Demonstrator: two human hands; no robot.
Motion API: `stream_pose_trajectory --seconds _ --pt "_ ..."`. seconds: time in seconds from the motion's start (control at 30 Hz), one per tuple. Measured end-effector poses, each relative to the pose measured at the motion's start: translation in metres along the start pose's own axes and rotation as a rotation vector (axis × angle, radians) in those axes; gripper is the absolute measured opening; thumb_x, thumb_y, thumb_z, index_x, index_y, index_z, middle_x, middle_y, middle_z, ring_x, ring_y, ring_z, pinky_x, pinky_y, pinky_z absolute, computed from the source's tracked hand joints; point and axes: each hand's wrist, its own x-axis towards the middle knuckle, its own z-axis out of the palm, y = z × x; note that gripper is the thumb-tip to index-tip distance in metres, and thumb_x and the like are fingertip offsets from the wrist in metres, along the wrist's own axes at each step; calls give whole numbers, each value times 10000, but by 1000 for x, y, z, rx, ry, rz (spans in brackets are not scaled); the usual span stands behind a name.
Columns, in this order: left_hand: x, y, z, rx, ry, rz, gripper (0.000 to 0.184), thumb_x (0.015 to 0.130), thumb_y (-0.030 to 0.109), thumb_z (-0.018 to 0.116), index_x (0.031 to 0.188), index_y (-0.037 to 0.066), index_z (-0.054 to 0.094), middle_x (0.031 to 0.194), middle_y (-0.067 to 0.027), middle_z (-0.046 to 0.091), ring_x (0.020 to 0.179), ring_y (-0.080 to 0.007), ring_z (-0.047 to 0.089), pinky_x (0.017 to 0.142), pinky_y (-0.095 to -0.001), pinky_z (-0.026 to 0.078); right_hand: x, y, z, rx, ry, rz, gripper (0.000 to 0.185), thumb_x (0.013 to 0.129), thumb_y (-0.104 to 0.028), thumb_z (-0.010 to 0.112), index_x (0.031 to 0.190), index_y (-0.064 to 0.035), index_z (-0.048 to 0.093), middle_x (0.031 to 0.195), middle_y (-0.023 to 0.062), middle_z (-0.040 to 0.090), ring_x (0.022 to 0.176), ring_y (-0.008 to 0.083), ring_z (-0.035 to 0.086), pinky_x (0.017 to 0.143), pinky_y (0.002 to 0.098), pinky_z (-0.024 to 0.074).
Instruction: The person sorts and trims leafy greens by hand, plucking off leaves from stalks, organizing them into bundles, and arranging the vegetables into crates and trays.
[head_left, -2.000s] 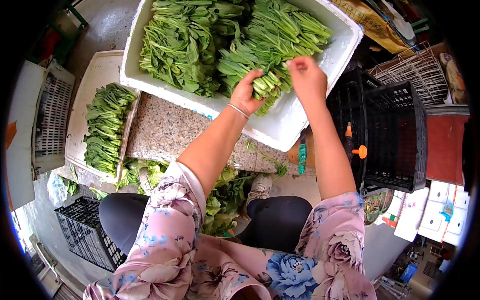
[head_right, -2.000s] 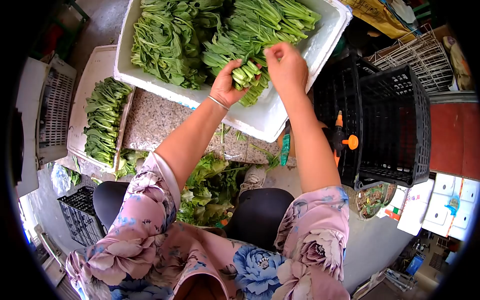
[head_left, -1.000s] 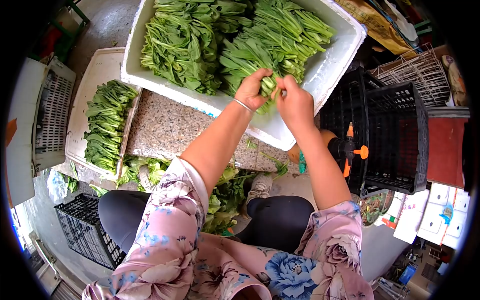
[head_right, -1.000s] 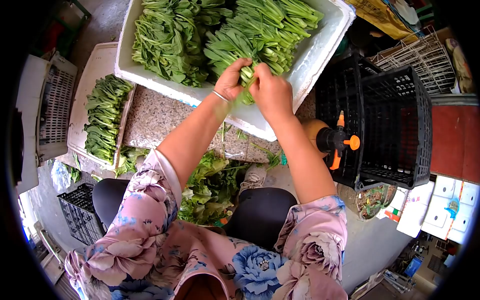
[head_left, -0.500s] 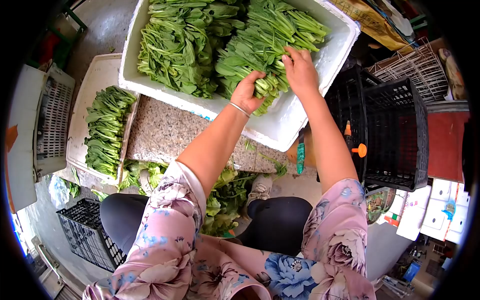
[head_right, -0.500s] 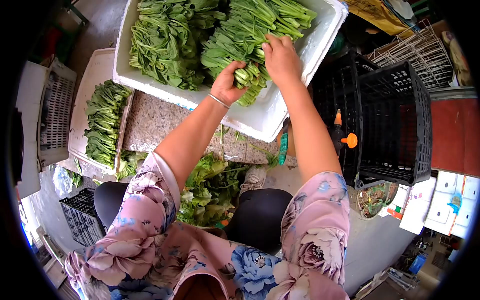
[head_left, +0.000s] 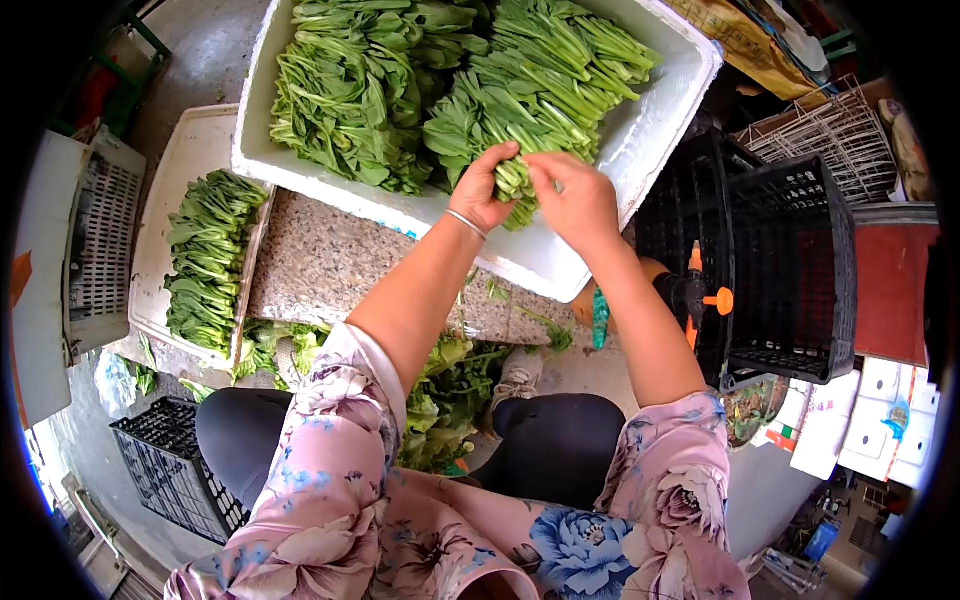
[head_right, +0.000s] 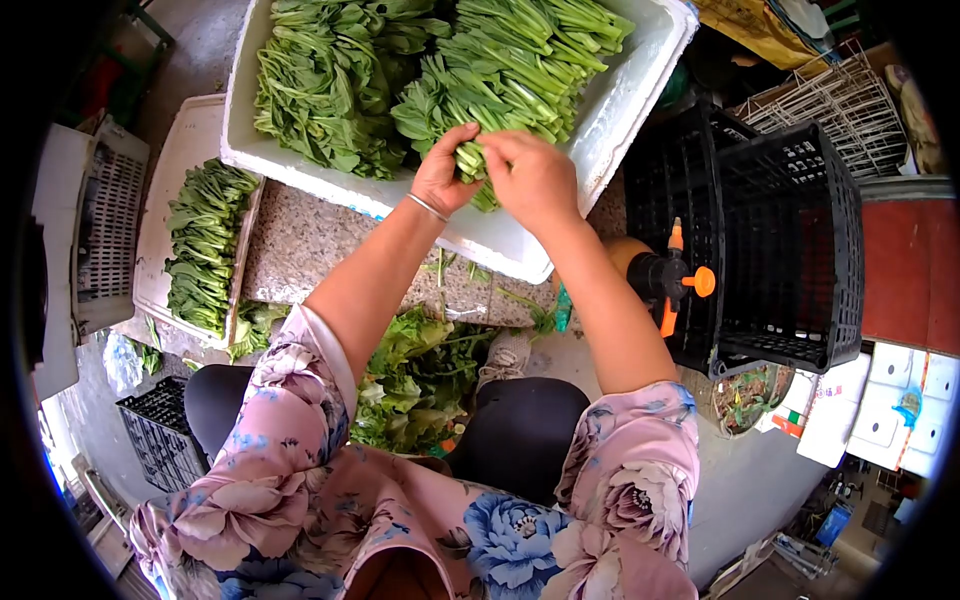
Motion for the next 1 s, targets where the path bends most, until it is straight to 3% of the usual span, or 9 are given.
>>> stream_pose_trajectory --seconds 0.07,0.1,0.2,0.27,0.33,0.6,0.7,0.8,1.0 --pt "-1 -3 1 -7 -21 -11 151 732 157 659 829 80 572 809 -45 593 765 -179 560 713 -313 474 4 6 1 249 217 399 161 792 -154 558 910 -71 628 891 102 620 810 264 577 729 362 451" --pt "-1 -3 2 -12 -43 -14 151 732 152 655 824 70 568 809 -54 594 751 -191 568 708 -320 483 7 12 1 154 229 507 176 808 -168 544 922 -54 613 864 132 617 778 278 580 703 382 451" --pt "-1 -2 2 -22 -65 -15 155 735 143 646 828 55 558 815 -73 596 748 -207 576 704 -336 494 15 27 8 -122 354 424 224 820 -188 545 974 -35 601 765 115 632 671 237 603 647 325 464" --pt "-1 -3 0 -32 -53 7 168 737 145 644 844 50 557 821 -75 598 749 -208 577 709 -339 493 17 34 13 -78 270 512 237 813 -218 561 956 -35 607 740 111 627 647 238 596 618 319 458" --pt "0 -3 -3 -28 -57 -10 168 737 141 642 849 49 556 821 -75 598 751 -209 577 712 -341 492 22 25 16 76 104 712 224 799 -204 570 939 -32 606 778 141 621 715 309 590 647 373 459" --pt "-10 7 -9 -90 -190 -68 176 747 138 611 884 40 561 859 -86 607 785 -215 584 751 -347 479 10 -2 22 344 234 575 211 744 -191 661 835 -5 619 680 93 631 594 165 603 551 272 457" --pt "-24 8 -9 -71 -344 -66 438 729 202 594 1100 -10 501 1003 -118 587 897 -227 563 800 -349 456 7 -23 9 469 229 587 158 742 -136 665 817 -7 614 685 81 633 590 124 593 546 247 458" --pt "-56 11 -8 -89 -378 -64 338 739 178 591 1011 -16 542 917 -119 610 831 -241 587 775 -375 476 -4 -34 -1 614 180 583 170 742 -123 673 819 2 589 693 60 626 587 105 580 541 235 457" --pt "-117 22 -13 -15 -377 3 376 740 199 596 1016 -50 540 951 -150 607 872 -249 593 809 -348 470 -14 -79 -32 950 -151 805 248 741 -184 693 827 -33 516 700 33 601 593 103 577 496 194 404"
